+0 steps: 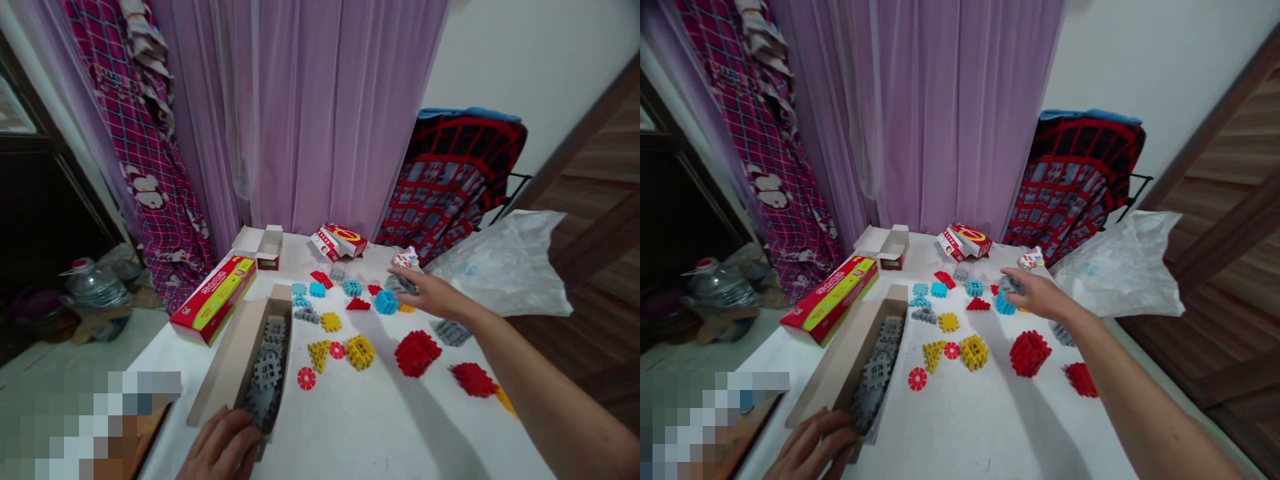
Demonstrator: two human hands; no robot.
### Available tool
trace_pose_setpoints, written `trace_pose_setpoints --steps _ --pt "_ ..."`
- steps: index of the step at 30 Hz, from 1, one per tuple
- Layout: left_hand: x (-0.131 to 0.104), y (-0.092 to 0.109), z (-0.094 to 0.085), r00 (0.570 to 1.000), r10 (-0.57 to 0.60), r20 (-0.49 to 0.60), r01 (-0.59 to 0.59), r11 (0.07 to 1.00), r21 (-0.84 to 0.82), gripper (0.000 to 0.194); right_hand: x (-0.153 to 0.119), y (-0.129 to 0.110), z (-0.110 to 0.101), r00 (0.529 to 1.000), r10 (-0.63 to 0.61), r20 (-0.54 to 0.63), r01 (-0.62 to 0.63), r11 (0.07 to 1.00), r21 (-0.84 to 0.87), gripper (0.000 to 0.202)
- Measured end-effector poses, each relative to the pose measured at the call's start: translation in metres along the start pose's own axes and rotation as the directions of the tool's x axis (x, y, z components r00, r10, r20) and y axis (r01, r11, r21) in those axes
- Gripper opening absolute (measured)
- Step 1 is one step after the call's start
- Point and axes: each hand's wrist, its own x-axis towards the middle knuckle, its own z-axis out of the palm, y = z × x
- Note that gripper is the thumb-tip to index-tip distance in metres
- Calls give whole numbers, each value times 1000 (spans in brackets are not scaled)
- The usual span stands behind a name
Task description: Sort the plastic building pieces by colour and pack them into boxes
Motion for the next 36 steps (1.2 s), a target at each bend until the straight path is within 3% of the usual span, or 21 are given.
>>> trace_pose_setpoints --steps 2,5,7,10,13,17,31,36 --pt "-1 3 -1 1000 -13 9 13 1000 1 23 13 -61 7 972 -233 38 226 966 129 64" --pt "-6 4 0 1000 -17 15 17 1000 -2 22 29 -143 28 887 -446 122 417 886 205 68" --pt "-8 4 0 1000 -25 14 25 1000 -4 21 40 -181 47 841 -520 151 482 846 226 69" --pt "-8 4 0 999 -41 18 41 999 -8 20 54 -212 76 807 -563 181 530 824 200 70" --pt "-6 5 0 999 -48 3 48 999 -12 21 62 -222 96 796 -568 210 555 823 120 71" --pt "-6 4 1 999 -49 -19 49 999 -19 21 66 -221 106 802 -546 241 555 831 34 70" --pt "-8 8 0 994 -107 33 109 993 -52 17 65 -217 106 853 -463 242 484 874 -35 72" --pt "-7 4 0 999 -45 -7 44 999 -26 20 56 -218 105 845 -478 237 494 870 -6 72"
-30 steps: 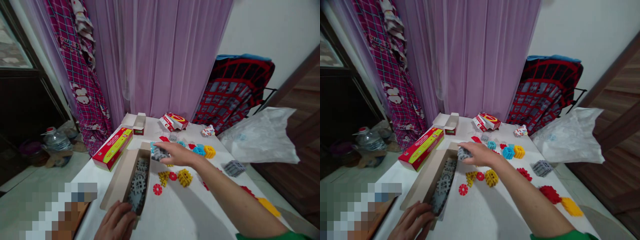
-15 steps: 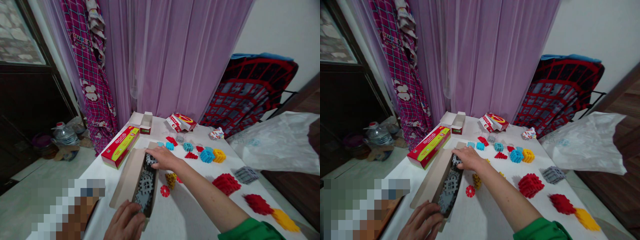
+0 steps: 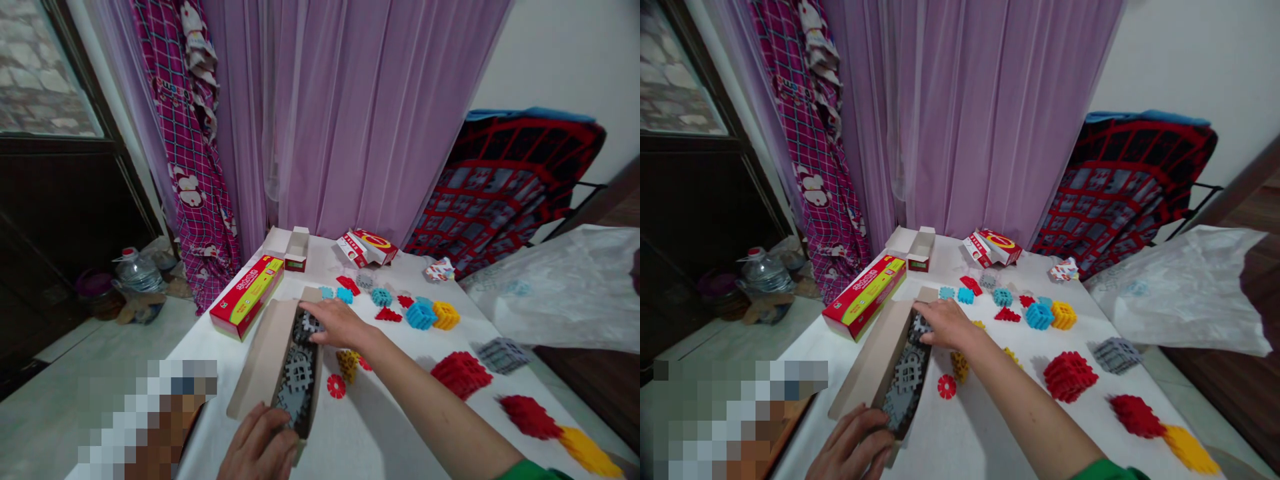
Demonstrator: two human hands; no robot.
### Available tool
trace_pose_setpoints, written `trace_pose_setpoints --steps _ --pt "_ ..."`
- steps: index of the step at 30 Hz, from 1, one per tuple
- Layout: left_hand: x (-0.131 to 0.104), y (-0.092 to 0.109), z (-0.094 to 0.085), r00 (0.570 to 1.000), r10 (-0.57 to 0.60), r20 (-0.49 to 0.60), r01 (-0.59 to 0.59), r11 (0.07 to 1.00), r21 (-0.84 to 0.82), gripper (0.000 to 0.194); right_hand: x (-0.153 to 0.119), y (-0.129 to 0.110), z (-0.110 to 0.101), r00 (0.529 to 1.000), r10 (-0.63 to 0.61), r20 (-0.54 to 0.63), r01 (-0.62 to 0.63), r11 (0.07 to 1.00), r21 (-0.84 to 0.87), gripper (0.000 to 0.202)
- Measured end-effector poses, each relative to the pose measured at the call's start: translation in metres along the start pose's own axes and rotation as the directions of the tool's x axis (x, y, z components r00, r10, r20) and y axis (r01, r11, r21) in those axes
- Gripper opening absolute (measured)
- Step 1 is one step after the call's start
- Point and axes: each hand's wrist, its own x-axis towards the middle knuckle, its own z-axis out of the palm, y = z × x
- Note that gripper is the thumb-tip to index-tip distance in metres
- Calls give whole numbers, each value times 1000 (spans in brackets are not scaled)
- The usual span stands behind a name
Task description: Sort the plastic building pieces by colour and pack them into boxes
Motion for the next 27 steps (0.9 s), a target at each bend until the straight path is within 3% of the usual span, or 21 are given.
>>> trace_pose_setpoints --steps 5,12,19,24,27 --pt "2 1 -2 1000 -18 5 18 1000 11 20 -1 -12 8 998 -57 13 57 998 -5 69" --pt "1 3 -1 1000 -25 4 25 999 -20 18 -3 -21 12 999 3 32 -1 999 -47 59" --pt "2 5 -2 999 -38 8 39 999 -23 19 -3 -30 15 996 -23 88 26 999 -32 58" --pt "1 5 -3 998 -51 26 52 998 -30 19 -4 -29 18 999 -38 34 37 999 21 63" --pt "-1 5 -2 998 -51 26 52 998 -45 18 -9 -21 16 999 -46 -5 46 998 33 52"
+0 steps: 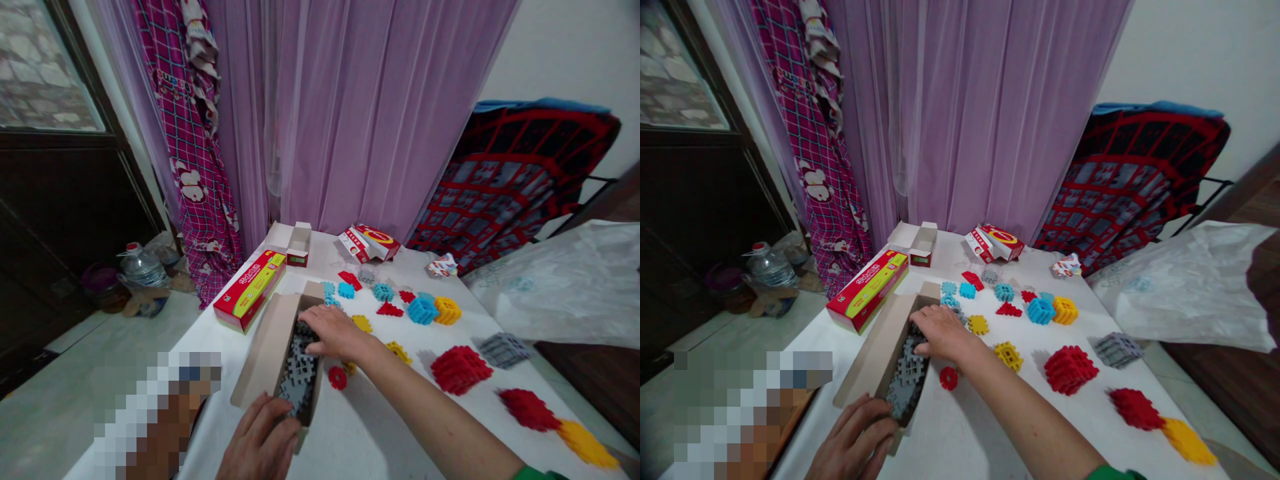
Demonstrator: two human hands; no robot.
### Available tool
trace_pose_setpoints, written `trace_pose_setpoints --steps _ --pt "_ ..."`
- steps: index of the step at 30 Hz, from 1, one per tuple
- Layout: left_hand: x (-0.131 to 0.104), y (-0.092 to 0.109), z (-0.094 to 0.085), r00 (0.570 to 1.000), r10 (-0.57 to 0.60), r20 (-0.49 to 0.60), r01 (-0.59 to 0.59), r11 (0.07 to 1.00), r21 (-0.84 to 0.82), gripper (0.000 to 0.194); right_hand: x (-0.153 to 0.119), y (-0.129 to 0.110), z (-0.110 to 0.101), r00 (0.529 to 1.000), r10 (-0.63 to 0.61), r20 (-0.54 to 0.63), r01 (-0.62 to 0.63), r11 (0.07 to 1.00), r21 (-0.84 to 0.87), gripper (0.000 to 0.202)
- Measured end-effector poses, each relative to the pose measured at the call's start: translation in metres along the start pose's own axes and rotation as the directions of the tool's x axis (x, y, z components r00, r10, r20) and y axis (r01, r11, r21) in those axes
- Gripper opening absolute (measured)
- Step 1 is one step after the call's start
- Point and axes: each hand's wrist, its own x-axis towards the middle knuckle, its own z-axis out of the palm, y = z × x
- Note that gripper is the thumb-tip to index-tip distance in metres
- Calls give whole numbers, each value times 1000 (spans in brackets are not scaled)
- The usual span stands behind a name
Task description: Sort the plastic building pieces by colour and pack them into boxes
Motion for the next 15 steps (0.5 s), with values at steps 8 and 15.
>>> trace_pose_setpoints --steps 8,15 --pt "0 -1 2 1000 3 1 -3 1000 11 17 -17 9 -17 999 37 39 -35 998 -45 22" --pt "2 2 -1 1000 -3 21 3 1000 13 18 4 -19 -15 982 47 180 -10 980 -200 16"
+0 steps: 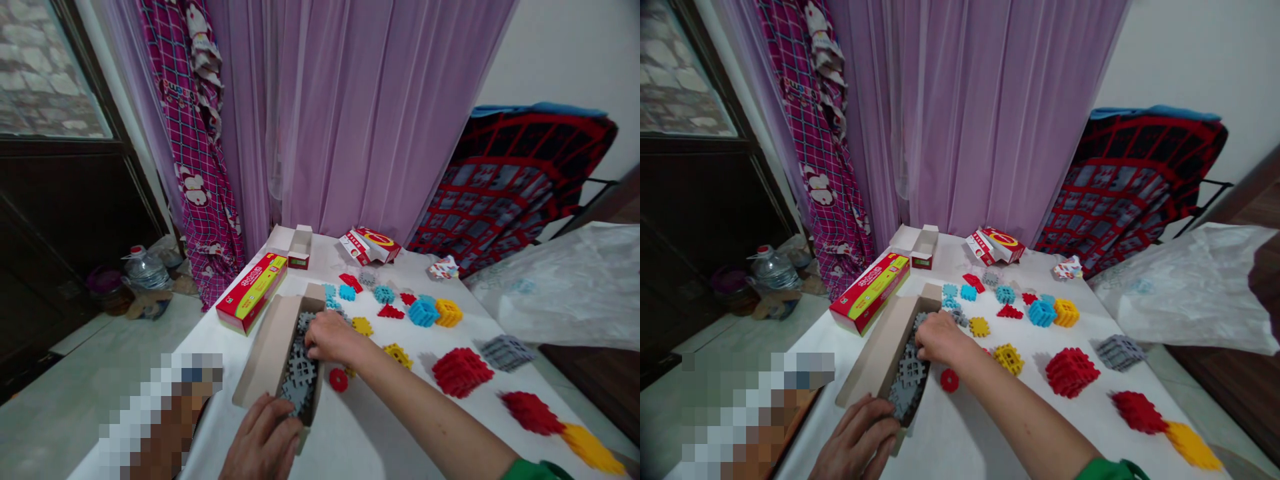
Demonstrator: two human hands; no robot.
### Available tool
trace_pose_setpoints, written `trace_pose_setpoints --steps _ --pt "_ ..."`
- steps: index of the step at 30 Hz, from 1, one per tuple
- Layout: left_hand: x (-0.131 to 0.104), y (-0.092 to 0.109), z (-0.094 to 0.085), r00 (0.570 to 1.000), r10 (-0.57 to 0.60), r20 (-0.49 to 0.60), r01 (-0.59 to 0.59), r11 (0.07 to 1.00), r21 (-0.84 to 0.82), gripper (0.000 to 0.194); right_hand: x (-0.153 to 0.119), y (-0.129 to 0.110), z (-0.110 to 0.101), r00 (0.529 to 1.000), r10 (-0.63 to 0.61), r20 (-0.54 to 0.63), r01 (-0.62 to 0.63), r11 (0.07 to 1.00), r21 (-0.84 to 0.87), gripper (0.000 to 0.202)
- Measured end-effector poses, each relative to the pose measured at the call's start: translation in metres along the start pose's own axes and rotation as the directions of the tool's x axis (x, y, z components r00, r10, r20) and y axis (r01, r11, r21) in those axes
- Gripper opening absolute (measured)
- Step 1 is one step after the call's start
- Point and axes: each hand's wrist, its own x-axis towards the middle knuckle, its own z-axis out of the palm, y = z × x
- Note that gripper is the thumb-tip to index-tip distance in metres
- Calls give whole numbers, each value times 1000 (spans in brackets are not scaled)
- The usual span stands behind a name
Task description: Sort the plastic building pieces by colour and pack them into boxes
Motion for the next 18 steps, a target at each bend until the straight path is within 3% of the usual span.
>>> trace_pose_setpoints --steps 18 --pt "-2 1 0 999 -26 21 27 999 -31 20 16 -8 11 998 -1 69 4 999 -40 24"
